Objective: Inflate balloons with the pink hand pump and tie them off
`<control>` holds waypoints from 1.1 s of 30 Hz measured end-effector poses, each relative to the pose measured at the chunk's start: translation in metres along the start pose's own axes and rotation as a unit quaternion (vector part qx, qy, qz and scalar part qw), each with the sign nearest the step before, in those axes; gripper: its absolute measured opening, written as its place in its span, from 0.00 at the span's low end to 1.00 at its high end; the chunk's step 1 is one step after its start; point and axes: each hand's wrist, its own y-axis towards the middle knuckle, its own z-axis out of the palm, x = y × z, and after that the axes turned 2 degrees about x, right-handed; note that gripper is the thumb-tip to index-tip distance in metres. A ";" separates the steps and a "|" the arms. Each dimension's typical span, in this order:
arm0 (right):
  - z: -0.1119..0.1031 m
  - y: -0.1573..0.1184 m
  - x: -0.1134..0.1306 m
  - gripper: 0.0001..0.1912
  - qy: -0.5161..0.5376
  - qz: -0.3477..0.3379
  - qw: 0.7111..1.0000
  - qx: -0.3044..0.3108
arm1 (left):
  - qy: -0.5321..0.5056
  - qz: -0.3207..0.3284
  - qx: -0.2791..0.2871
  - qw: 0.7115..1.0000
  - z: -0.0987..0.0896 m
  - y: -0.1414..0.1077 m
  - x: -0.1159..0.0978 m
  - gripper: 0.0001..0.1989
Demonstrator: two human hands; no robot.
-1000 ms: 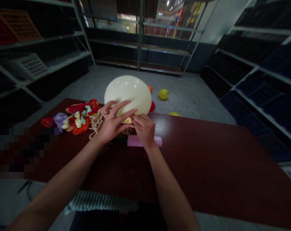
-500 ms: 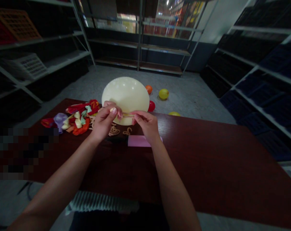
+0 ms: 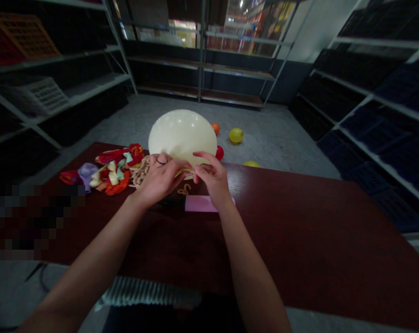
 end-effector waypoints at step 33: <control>0.017 -0.005 0.008 0.16 0.047 0.079 0.995 0.036 | -0.441 -0.220 -0.145 0.858 0.010 0.005 -0.010 0.15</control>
